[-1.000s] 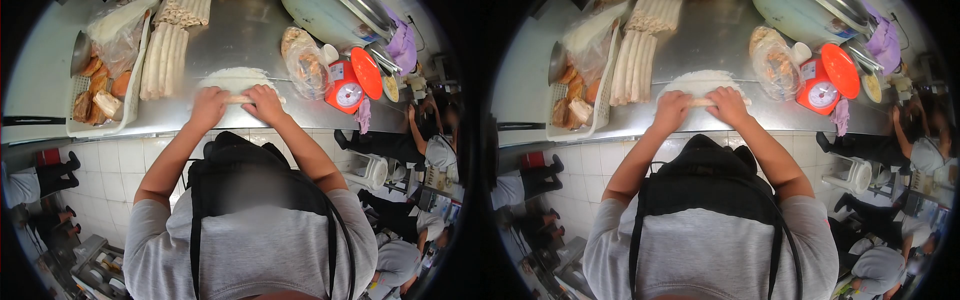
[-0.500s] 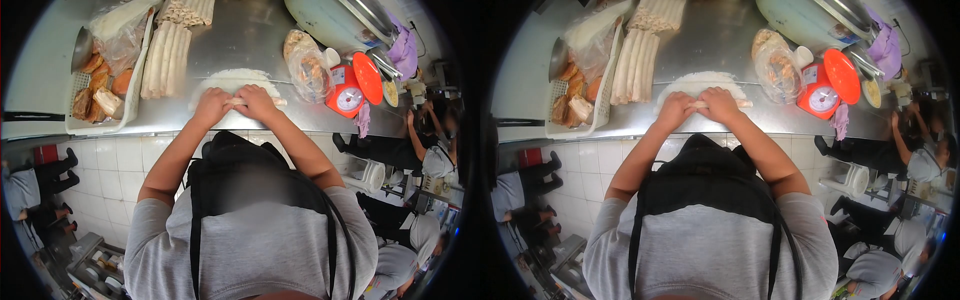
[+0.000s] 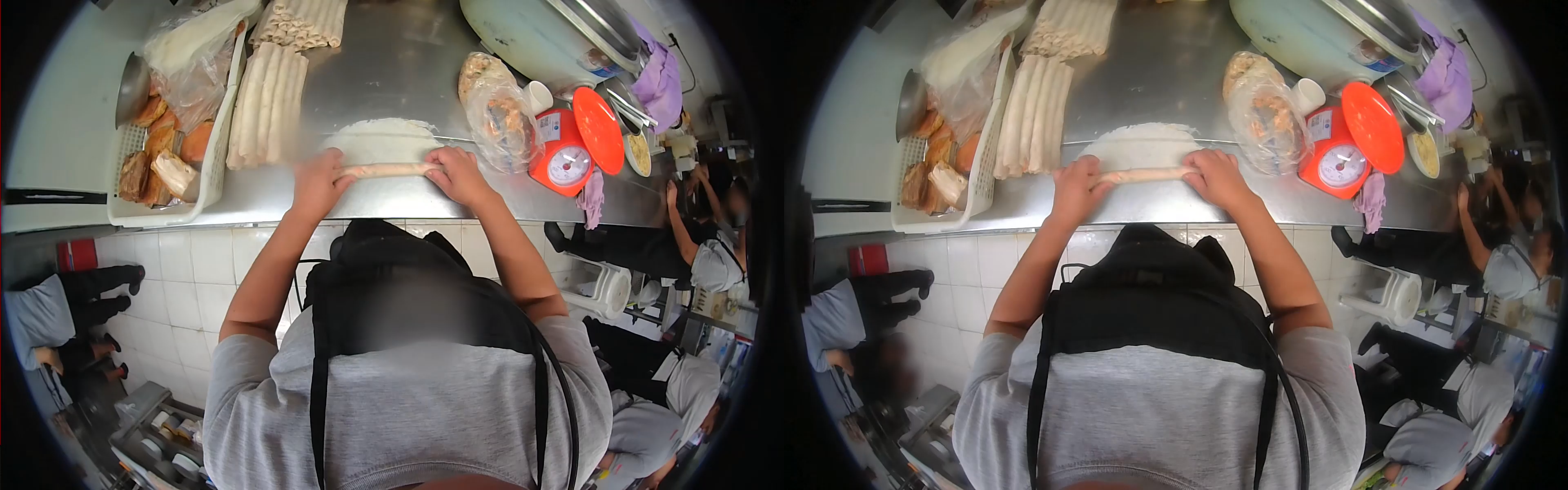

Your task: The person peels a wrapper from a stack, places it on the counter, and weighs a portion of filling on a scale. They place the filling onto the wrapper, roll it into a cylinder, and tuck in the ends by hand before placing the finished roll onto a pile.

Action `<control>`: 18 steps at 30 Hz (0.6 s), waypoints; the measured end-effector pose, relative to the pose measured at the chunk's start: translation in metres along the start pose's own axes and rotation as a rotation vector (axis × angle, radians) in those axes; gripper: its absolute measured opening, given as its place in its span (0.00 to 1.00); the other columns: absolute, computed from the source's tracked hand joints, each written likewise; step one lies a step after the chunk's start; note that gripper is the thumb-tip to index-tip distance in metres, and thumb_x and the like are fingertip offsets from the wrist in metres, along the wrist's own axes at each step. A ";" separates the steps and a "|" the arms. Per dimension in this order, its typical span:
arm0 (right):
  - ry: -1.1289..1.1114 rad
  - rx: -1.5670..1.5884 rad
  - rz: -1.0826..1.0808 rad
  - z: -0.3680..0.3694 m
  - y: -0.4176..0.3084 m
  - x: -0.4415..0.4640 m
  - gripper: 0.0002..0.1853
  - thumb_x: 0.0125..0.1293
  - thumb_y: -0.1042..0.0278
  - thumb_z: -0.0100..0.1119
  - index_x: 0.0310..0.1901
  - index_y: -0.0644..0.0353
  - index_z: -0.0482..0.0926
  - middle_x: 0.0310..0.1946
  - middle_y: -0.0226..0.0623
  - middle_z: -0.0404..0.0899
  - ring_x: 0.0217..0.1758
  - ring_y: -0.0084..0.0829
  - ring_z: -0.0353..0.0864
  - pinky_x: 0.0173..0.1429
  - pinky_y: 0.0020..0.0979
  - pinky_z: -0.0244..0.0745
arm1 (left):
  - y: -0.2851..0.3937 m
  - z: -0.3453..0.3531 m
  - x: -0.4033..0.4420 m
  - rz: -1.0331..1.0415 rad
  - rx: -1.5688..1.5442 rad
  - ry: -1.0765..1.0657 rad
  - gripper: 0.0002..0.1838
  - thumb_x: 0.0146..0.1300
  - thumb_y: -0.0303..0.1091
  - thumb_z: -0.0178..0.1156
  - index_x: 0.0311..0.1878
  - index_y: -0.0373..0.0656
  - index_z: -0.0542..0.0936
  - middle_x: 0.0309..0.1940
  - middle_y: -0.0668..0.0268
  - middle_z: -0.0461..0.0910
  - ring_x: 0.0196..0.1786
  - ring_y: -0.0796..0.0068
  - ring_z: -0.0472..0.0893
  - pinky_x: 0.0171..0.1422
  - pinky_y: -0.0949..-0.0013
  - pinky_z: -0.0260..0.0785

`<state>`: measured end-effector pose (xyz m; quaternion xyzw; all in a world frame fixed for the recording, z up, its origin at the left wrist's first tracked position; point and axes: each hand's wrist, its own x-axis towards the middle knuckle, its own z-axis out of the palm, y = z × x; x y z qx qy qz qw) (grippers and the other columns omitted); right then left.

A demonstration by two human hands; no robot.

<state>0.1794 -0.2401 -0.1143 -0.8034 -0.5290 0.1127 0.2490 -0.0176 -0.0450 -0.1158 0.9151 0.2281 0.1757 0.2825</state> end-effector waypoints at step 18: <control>0.065 -0.114 -0.163 0.029 -0.027 0.034 0.13 0.49 0.63 0.60 0.40 0.47 0.78 0.38 0.28 0.73 0.46 0.33 0.69 0.48 0.35 0.65 | 0.002 0.005 0.024 0.258 0.130 0.070 0.12 0.46 0.38 0.63 0.35 0.48 0.80 0.34 0.67 0.75 0.41 0.65 0.72 0.47 0.60 0.57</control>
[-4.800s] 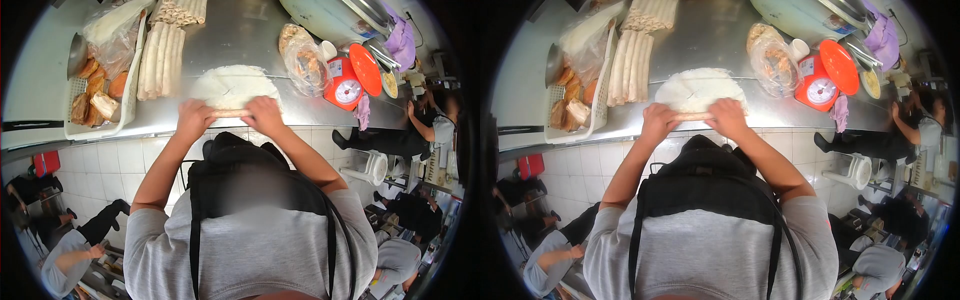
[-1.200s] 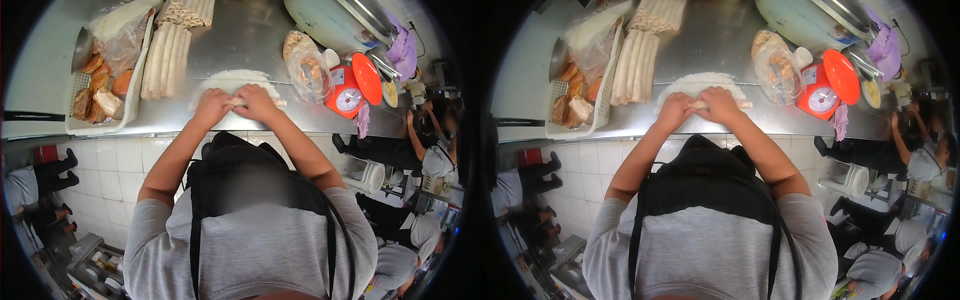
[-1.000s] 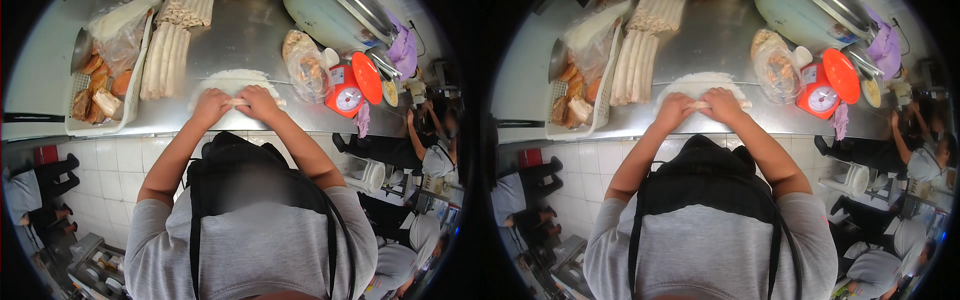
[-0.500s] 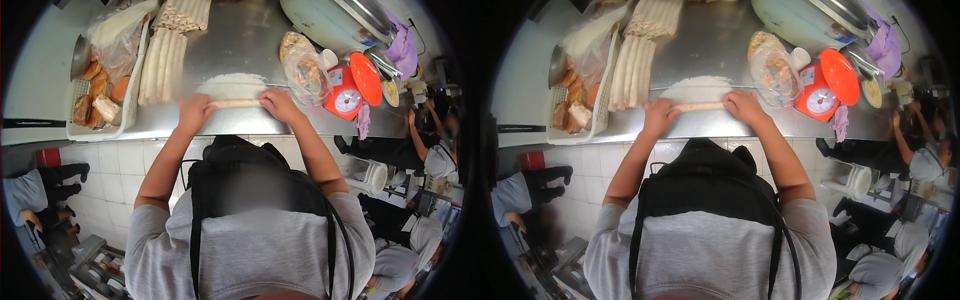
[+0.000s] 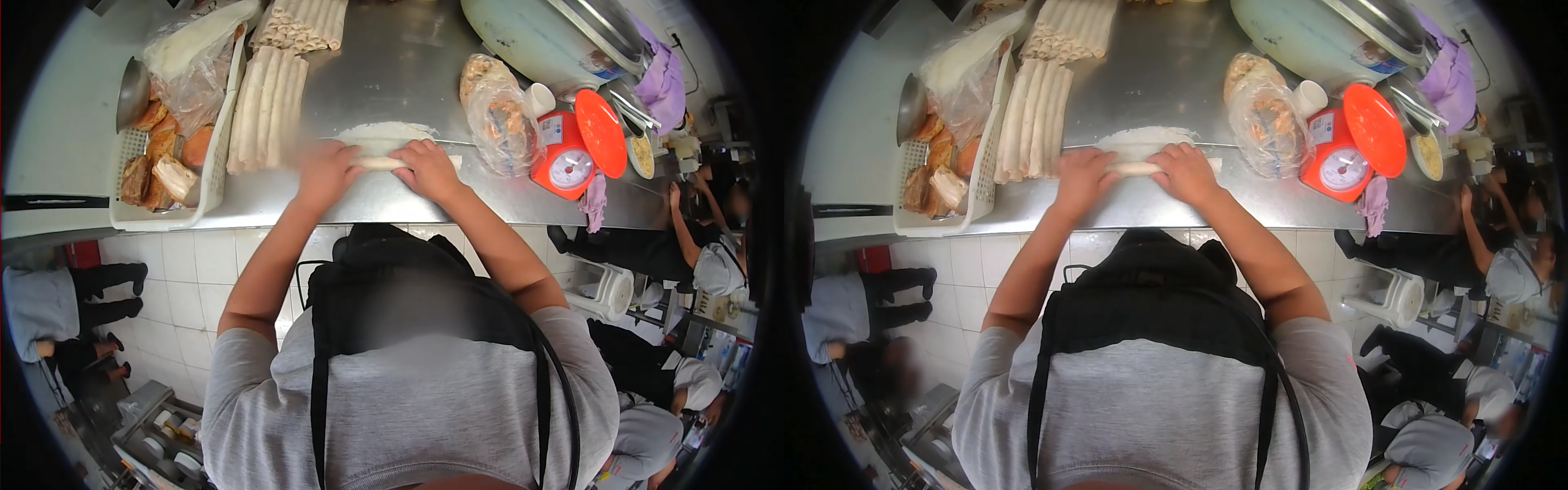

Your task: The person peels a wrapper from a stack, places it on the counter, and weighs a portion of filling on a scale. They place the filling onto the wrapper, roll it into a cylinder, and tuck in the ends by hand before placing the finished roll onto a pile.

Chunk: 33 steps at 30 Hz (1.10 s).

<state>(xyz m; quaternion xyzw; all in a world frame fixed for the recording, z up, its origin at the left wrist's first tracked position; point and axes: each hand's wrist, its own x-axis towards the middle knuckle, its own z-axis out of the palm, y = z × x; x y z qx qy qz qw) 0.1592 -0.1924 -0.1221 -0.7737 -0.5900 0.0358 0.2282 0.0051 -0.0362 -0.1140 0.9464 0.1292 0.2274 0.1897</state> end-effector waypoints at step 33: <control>0.034 -0.155 0.033 -0.010 0.015 0.012 0.11 0.52 0.63 0.58 0.39 0.48 0.78 0.38 0.29 0.73 0.45 0.34 0.68 0.48 0.37 0.61 | -0.013 -0.001 0.007 -0.060 0.103 -0.061 0.07 0.48 0.40 0.63 0.28 0.48 0.81 0.32 0.68 0.75 0.41 0.65 0.71 0.46 0.61 0.57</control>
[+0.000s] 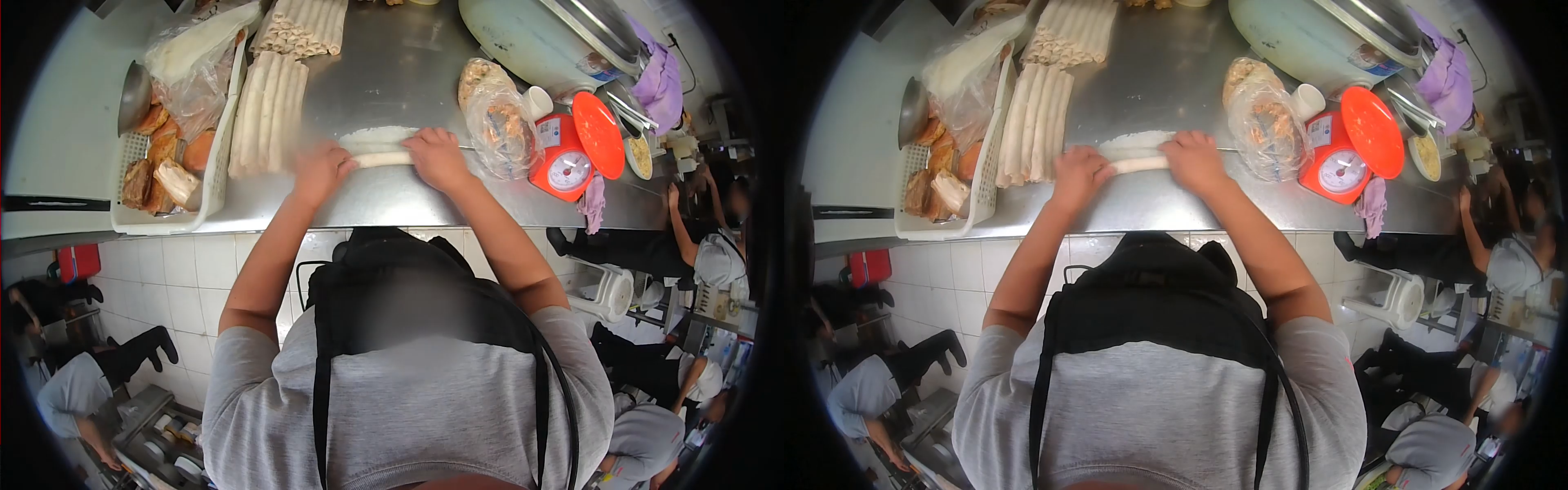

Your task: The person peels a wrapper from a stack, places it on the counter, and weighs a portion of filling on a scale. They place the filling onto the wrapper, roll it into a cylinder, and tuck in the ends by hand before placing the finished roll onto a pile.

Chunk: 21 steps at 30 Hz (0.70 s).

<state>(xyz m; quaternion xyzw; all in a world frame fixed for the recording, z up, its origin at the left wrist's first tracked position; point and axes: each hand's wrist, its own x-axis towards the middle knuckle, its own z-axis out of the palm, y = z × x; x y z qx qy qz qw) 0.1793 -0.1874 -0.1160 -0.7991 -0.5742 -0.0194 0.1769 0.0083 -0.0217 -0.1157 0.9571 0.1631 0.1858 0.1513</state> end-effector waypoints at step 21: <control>-0.041 0.182 -0.095 0.021 -0.029 0.019 0.16 0.46 0.60 0.63 0.40 0.50 0.79 0.38 0.33 0.74 0.46 0.36 0.69 0.51 0.37 0.63 | -0.003 0.023 0.006 0.131 -0.190 0.015 0.13 0.43 0.34 0.65 0.36 0.48 0.80 0.32 0.68 0.74 0.42 0.65 0.71 0.47 0.62 0.61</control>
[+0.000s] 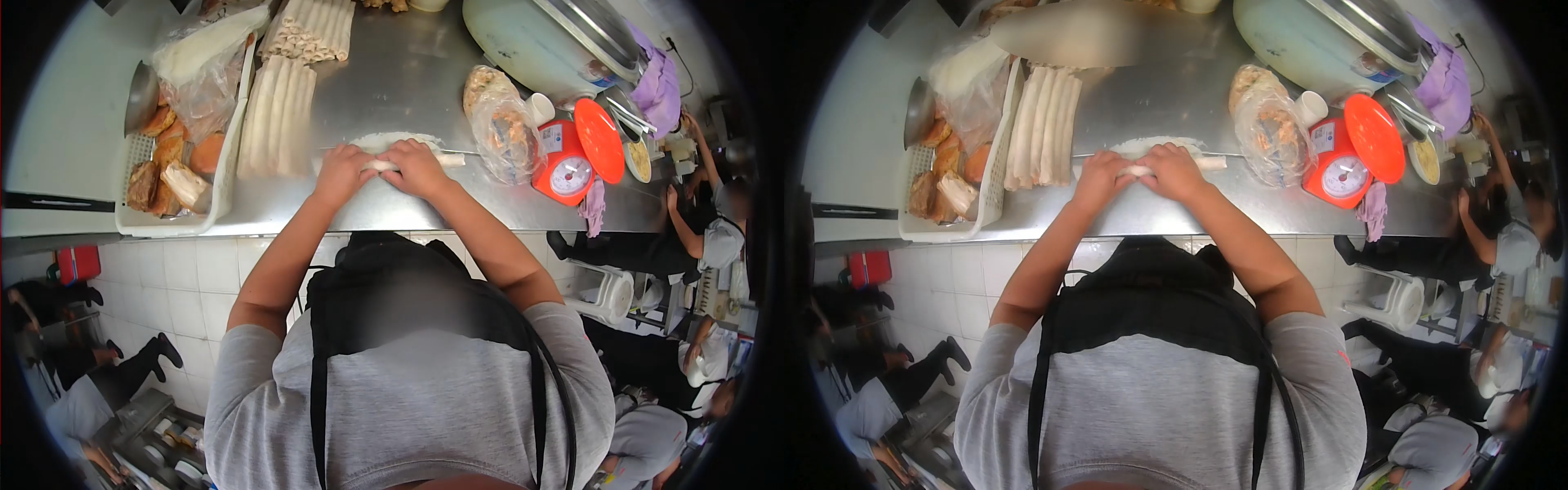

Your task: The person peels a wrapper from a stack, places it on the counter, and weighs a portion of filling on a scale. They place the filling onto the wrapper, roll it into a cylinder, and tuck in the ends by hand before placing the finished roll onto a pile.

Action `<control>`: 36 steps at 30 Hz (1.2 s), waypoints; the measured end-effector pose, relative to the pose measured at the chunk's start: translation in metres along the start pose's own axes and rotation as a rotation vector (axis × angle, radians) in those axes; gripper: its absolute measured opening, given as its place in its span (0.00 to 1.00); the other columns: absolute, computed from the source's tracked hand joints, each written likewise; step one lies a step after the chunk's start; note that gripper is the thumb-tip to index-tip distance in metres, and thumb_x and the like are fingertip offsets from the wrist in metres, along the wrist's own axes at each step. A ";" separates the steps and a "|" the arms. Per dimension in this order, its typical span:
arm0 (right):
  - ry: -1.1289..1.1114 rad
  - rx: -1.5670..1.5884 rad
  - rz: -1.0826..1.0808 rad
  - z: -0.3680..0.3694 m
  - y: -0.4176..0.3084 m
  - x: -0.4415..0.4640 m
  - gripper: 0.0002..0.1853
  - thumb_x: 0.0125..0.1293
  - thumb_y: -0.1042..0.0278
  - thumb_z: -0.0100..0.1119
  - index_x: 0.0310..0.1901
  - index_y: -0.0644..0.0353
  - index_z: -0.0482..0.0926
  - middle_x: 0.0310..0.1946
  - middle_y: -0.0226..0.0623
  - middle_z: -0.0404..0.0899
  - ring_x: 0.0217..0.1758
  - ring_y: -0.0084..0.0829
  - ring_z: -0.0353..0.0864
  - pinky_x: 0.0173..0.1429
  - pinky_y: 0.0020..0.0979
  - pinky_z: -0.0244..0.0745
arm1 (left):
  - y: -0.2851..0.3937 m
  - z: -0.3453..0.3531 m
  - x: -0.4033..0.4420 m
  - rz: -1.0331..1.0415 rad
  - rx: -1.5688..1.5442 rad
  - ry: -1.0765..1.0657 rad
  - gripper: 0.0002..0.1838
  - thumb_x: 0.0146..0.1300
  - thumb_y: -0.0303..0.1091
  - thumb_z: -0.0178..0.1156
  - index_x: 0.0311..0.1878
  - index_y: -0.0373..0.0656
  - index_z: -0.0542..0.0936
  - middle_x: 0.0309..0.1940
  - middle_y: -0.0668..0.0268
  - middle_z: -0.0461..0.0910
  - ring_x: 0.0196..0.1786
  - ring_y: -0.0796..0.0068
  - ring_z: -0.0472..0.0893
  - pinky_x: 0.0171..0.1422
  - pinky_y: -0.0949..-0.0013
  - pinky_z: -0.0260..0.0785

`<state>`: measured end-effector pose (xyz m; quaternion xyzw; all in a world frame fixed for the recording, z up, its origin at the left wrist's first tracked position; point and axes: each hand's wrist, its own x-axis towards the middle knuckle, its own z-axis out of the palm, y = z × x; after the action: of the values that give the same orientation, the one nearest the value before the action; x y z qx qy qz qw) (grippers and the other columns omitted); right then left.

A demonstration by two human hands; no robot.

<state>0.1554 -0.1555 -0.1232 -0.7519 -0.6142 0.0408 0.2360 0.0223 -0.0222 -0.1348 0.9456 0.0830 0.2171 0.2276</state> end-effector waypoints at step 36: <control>-0.132 -0.314 0.926 -0.147 0.240 -0.003 0.40 0.60 0.34 0.35 0.43 0.74 0.75 0.45 0.60 0.72 0.56 0.49 0.70 0.59 0.38 0.62 | 0.071 0.051 0.035 -0.121 0.061 -0.002 0.12 0.42 0.37 0.66 0.32 0.47 0.80 0.33 0.68 0.74 0.40 0.64 0.72 0.45 0.61 0.63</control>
<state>0.4234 -0.2352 -0.0910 -0.9683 -0.2278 0.0958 0.0376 0.0808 -0.0960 -0.1295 0.9456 0.1462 0.1996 0.2113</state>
